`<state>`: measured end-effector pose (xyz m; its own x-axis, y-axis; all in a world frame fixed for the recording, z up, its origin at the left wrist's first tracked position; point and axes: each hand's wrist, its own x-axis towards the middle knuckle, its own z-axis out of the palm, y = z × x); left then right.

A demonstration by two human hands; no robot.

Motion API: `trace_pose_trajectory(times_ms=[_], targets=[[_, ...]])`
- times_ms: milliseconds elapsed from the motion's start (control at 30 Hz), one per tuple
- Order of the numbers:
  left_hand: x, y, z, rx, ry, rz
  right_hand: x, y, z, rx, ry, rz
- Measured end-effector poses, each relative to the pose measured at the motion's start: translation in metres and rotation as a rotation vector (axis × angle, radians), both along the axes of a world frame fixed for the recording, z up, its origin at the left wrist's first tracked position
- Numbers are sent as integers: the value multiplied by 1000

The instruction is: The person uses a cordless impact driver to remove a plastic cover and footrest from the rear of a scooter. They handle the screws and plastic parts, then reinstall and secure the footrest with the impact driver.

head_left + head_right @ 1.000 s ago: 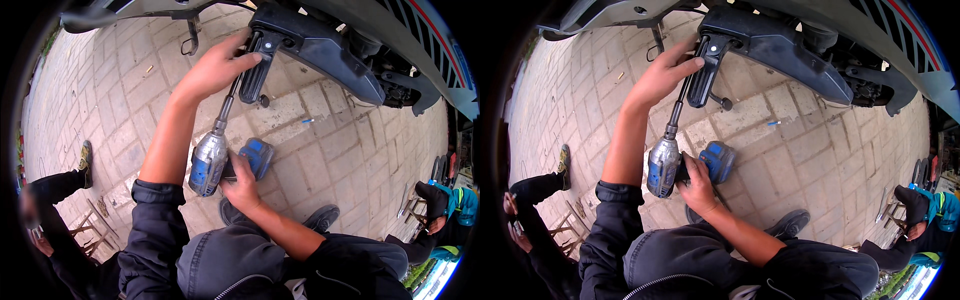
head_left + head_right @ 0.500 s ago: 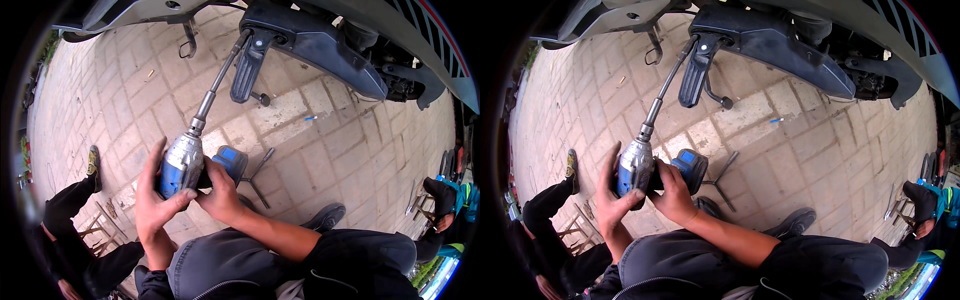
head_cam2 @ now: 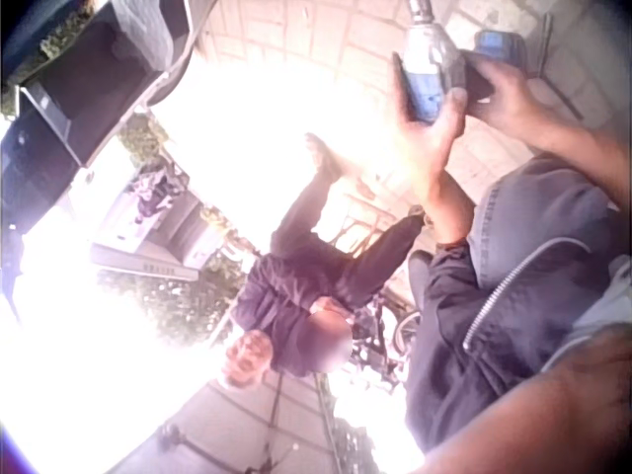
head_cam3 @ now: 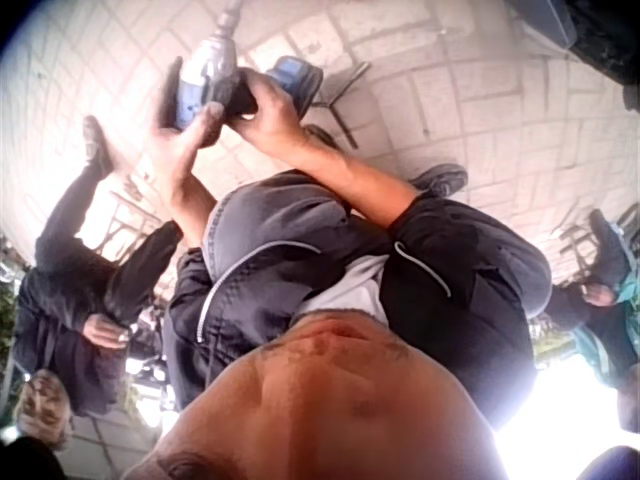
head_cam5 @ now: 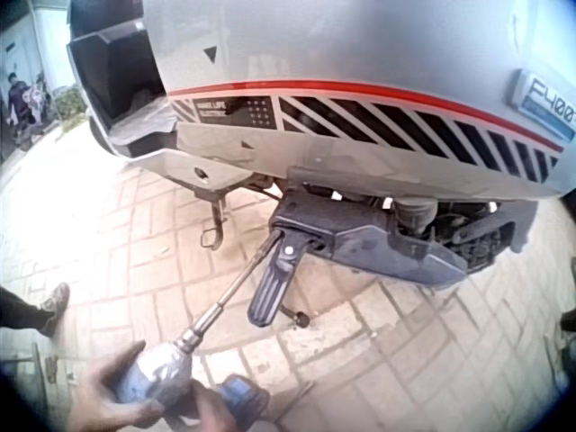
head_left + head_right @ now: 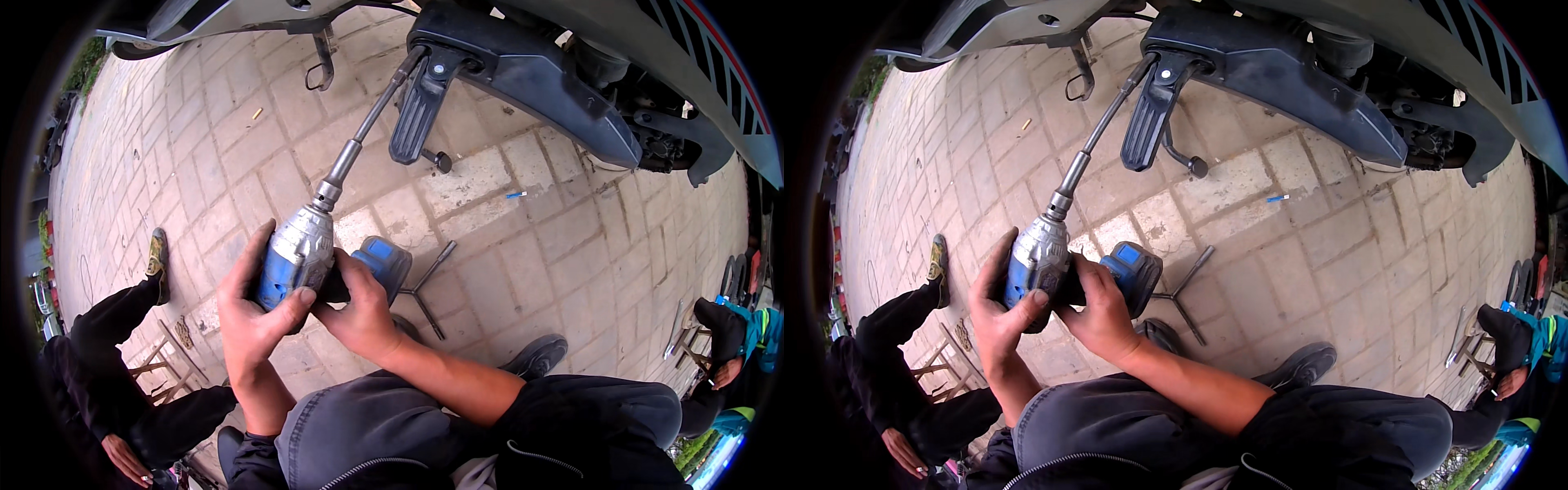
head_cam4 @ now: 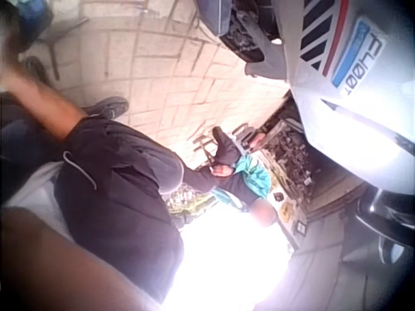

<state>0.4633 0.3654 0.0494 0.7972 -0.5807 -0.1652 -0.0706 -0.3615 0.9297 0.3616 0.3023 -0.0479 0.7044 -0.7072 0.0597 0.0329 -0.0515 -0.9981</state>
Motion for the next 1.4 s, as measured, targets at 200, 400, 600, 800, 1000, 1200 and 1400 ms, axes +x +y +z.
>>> trace_pose_trajectory(times_ms=[200,400,600,800,1000,1200,1400], targets=[[2,2,-3,6,-3,-54,-5,-1,5,15,68,8],[-24,-6,-27,96,-50,-35,-24,-16,-22,-7,116,42],[-16,0,-15,123,-356,-108,-9,-13,-16,40,15,73],[4,6,11,-136,212,-13,-10,-12,27,23,54,62],[-23,13,-26,79,-145,-112,-23,-20,3,9,108,84],[6,6,33,-107,50,-91,-9,-18,52,114,18,134],[-18,14,-22,-22,-212,-85,-17,-23,0,23,40,133]])
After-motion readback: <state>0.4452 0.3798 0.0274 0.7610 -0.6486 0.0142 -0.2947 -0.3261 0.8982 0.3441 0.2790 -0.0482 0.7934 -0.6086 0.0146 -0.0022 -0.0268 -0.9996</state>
